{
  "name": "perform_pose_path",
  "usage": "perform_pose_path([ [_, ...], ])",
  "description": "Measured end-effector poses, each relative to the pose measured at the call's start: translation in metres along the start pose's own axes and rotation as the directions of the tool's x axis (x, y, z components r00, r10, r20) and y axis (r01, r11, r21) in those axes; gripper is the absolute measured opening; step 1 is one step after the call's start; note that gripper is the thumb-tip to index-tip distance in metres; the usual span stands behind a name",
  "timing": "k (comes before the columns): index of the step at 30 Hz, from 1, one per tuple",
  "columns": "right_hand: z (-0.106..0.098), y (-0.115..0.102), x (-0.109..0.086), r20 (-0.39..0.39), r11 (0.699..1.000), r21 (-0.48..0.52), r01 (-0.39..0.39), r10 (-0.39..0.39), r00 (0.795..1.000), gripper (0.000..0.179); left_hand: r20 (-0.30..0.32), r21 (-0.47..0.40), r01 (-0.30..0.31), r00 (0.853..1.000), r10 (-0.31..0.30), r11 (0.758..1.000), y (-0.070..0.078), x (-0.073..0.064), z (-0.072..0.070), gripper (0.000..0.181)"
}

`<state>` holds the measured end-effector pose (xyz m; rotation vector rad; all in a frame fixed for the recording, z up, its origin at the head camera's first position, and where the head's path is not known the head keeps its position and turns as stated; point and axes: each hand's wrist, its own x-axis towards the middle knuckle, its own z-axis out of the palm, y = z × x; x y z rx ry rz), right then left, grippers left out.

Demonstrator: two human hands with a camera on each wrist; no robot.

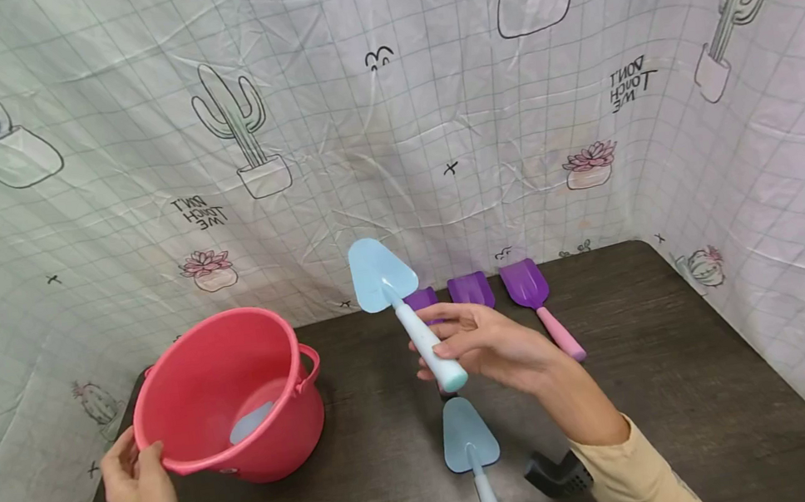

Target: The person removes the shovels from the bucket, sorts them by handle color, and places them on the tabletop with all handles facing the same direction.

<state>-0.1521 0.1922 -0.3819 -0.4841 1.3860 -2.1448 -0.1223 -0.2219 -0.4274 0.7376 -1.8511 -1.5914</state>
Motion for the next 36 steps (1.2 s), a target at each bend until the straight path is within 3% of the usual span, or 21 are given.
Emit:
perform_pose_path([
  [14,-0.008,0.004,-0.012,0.042,0.992,0.121,0.025,-0.03,0.999,0.045,-0.002,-0.009,0.001,1.0,-0.001,1.0,0.0,0.0,-0.001,0.048],
  [25,-0.017,0.009,-0.023,-0.006,0.997,0.075,0.016,-0.015,1.0,0.043,0.009,-0.006,0.012,1.0,-0.012,1.0,0.001,0.0,0.0,0.048],
  [36,-0.027,0.019,-0.034,-0.009,0.995,0.097,-0.003,0.004,1.0,0.044,0.003,-0.011,0.007,1.0,-0.007,1.0,0.0,-0.001,-0.001,0.048],
])
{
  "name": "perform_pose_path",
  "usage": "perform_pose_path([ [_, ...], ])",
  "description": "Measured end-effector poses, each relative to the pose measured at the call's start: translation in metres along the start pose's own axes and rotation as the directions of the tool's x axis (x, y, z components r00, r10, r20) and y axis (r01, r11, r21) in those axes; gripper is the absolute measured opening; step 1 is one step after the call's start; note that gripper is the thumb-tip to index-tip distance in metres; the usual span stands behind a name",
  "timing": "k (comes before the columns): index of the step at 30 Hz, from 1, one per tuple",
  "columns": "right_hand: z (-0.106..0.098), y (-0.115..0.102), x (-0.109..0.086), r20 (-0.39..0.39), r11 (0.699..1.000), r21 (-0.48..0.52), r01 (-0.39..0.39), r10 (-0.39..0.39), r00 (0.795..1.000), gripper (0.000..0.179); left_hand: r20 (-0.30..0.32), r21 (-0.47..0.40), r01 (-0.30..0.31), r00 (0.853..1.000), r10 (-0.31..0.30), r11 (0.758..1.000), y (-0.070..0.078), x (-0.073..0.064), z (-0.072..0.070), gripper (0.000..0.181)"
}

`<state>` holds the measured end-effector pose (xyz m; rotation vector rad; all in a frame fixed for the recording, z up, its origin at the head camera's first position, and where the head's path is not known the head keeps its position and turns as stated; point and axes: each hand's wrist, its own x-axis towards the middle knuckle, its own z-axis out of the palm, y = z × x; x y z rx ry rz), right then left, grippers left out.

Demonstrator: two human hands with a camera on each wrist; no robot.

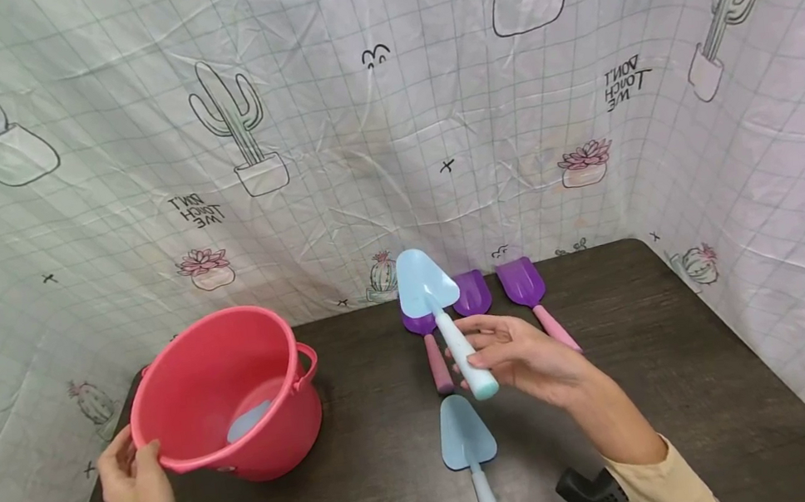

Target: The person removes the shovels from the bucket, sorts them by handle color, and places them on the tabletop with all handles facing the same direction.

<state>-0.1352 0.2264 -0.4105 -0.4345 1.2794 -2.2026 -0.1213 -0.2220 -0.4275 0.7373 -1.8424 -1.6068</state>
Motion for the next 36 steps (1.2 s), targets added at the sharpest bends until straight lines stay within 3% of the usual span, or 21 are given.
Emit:
perform_pose_path([
  [7,-0.012,0.004,-0.01,0.003,1.0,0.0,-0.006,0.006,1.0,0.045,0.0,-0.011,-0.006,1.0,0.006,1.0,0.0,0.0,0.001,0.048],
  [18,-0.023,0.009,-0.027,-0.091,0.999,-0.036,-0.031,0.028,0.995,0.048,-0.001,-0.001,-0.006,1.0,0.006,1.0,0.0,0.002,0.0,0.048],
  [24,-0.025,0.014,-0.033,-0.16,0.996,-0.075,-0.05,0.037,0.986,0.106,0.003,-0.001,-0.003,1.0,0.003,1.0,0.0,0.002,-0.001,0.048],
  [28,-0.029,0.019,-0.038,-0.177,0.993,-0.109,-0.051,0.031,0.984,0.117,0.005,0.009,0.004,1.0,-0.004,1.0,0.001,0.002,-0.001,0.049],
  [34,-0.039,0.027,-0.046,-0.113,0.987,-0.123,-0.105,0.091,0.989,0.051,0.006,0.012,0.007,1.0,-0.007,1.0,0.002,0.002,0.0,0.049],
  [36,-0.041,0.029,-0.049,-0.099,0.984,-0.13,-0.124,0.112,0.989,0.041,0.005,0.008,0.005,1.0,-0.005,1.0,0.002,0.002,0.0,0.049],
])
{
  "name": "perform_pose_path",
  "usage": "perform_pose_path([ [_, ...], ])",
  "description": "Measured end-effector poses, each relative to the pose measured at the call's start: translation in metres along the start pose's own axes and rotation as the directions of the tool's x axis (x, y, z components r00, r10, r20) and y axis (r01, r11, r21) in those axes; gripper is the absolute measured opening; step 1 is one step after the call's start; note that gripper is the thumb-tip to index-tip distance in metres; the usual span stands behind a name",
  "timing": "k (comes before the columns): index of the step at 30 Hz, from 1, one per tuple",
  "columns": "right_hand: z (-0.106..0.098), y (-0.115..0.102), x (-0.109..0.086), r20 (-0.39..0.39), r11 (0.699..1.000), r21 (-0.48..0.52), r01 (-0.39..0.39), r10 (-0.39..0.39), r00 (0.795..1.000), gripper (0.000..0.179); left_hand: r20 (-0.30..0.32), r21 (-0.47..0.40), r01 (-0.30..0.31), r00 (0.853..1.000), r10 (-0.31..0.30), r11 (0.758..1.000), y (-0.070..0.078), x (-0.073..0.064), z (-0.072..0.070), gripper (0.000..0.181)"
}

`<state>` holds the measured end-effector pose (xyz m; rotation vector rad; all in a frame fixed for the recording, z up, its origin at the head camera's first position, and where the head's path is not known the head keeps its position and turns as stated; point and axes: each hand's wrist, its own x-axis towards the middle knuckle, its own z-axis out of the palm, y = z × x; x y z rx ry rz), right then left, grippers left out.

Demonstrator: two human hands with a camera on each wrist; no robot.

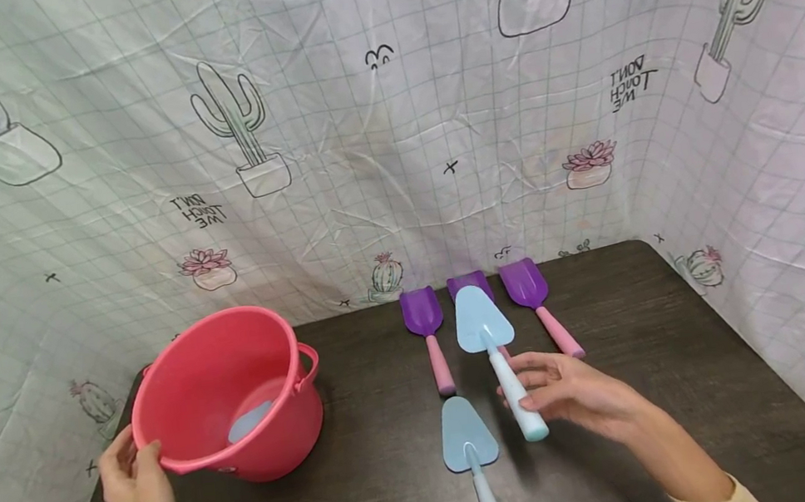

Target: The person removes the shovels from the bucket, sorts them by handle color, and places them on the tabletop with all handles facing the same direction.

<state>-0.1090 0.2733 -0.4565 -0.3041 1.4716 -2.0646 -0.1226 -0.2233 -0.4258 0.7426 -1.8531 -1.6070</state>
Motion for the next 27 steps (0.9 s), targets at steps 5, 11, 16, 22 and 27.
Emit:
perform_pose_path([
  [5,-0.004,0.009,-0.007,-0.01,0.998,-0.042,-0.046,0.046,0.999,0.041,-0.006,-0.009,-0.003,1.0,0.003,1.0,0.0,0.0,0.0,0.049],
  [11,-0.008,0.019,-0.011,-0.014,0.995,-0.039,-0.094,0.094,0.996,0.044,-0.009,-0.006,0.0,1.0,0.0,1.0,-0.001,0.0,0.0,0.049],
  [16,-0.008,0.024,-0.014,-0.042,0.99,-0.051,-0.131,0.129,0.991,0.046,-0.011,-0.002,0.005,1.0,-0.005,1.0,-0.001,-0.001,0.0,0.049],
  [22,-0.009,0.028,-0.017,-0.048,0.985,-0.084,-0.149,0.145,0.988,0.049,-0.009,0.006,0.005,1.0,-0.005,1.0,-0.001,-0.001,0.0,0.05],
  [27,-0.009,0.033,-0.022,-0.046,0.976,-0.118,-0.185,0.181,0.982,0.046,-0.011,0.01,0.005,1.0,-0.004,1.0,0.0,-0.001,0.001,0.05],
])
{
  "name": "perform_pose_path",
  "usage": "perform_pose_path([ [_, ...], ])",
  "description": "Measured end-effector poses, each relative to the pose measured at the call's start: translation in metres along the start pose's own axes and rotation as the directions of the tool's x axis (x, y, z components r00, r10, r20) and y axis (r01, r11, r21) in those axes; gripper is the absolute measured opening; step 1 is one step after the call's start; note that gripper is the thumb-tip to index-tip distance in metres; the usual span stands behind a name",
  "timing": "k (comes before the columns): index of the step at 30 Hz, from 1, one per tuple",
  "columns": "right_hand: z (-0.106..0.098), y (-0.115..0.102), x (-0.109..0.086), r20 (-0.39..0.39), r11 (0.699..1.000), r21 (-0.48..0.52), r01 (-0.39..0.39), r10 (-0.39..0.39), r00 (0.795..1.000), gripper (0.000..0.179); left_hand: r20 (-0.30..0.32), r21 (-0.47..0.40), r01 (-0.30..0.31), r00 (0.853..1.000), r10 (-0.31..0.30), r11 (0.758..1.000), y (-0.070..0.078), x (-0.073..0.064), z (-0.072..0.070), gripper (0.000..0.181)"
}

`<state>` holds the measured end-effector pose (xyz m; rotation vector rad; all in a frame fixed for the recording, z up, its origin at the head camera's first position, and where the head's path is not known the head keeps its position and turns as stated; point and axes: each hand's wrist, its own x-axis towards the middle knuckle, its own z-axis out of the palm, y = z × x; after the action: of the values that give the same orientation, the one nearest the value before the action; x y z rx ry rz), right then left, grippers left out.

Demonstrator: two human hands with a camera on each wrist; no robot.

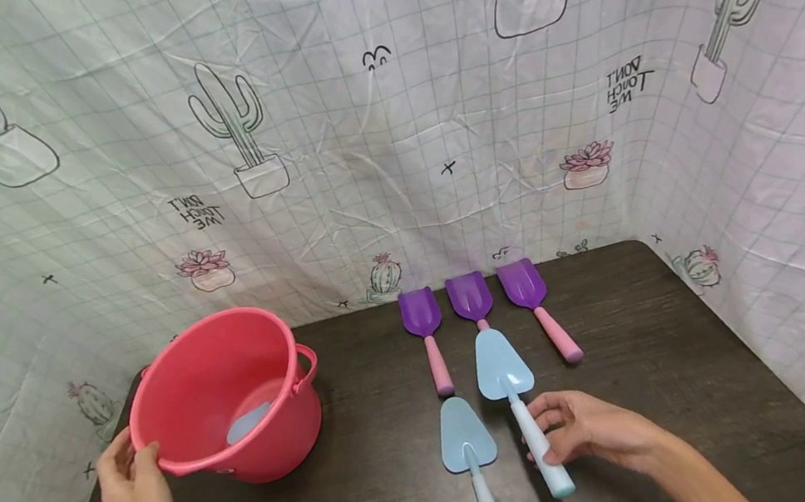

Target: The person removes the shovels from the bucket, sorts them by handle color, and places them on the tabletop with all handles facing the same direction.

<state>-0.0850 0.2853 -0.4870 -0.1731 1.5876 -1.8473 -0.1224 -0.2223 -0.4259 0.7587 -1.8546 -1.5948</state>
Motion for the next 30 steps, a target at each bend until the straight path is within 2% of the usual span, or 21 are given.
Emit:
perform_pose_path([
  [10,0.002,0.008,0.0,-0.042,0.997,-0.007,-0.082,0.081,0.996,0.045,0.002,-0.01,0.0,1.0,0.0,1.0,0.0,-0.001,0.0,0.049],
  [20,-0.002,0.016,-0.004,-0.045,0.995,0.007,-0.1,0.1,0.994,0.044,0.006,-0.014,0.001,1.0,-0.001,1.0,-0.001,0.0,0.001,0.048],
  [30,-0.006,0.027,-0.011,0.029,0.997,0.029,-0.075,0.074,0.997,0.039,0.01,-0.03,-0.011,1.0,0.012,0.999,-0.001,0.0,0.001,0.049],
])
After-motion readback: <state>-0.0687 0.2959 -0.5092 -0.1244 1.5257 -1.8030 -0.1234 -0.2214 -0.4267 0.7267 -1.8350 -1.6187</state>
